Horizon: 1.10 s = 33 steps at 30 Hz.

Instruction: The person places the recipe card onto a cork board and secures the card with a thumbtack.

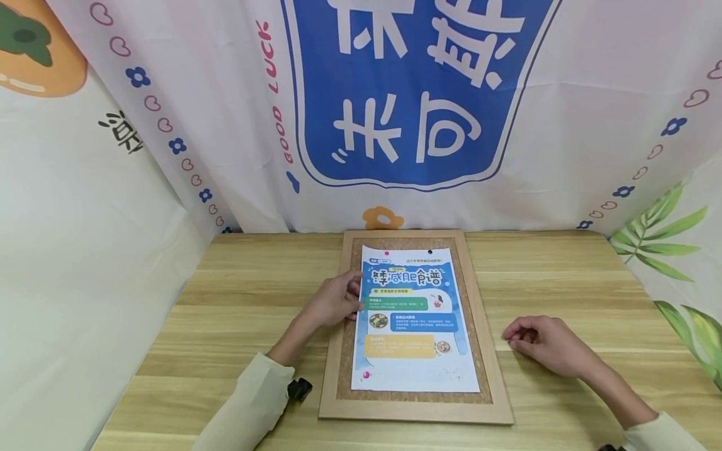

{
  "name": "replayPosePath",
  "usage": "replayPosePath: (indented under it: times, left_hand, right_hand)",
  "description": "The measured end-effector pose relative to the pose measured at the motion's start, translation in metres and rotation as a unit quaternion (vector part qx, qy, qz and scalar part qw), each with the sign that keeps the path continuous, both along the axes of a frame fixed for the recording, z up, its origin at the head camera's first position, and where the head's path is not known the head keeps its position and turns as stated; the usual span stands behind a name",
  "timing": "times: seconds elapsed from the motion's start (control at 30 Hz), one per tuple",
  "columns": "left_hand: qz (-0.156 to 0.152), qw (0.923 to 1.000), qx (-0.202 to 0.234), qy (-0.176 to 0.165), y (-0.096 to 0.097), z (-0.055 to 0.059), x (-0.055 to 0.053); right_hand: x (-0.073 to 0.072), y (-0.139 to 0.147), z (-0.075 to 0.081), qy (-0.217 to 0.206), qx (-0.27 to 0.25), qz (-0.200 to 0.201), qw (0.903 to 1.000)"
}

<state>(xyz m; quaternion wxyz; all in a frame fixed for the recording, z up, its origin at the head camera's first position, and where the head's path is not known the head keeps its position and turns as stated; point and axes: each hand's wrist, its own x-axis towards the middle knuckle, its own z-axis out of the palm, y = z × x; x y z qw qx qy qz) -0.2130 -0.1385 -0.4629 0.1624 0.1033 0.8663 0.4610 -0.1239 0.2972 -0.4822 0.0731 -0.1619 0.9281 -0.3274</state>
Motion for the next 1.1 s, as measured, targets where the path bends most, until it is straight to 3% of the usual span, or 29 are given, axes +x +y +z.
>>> replayPosePath:
  times: [0.37, 1.1]
  left_hand:
    - [0.001, 1.0000, -0.006, 0.000, 0.001, 0.003, 0.000]
    - [0.003, 1.0000, -0.005, -0.004, 0.001, 0.002, 0.001]
  right_hand:
    - [0.005, -0.004, 0.003, -0.032, -0.027, 0.016, 0.9990]
    - [0.017, -0.017, 0.011, -0.051, -0.086, 0.053, 0.9935]
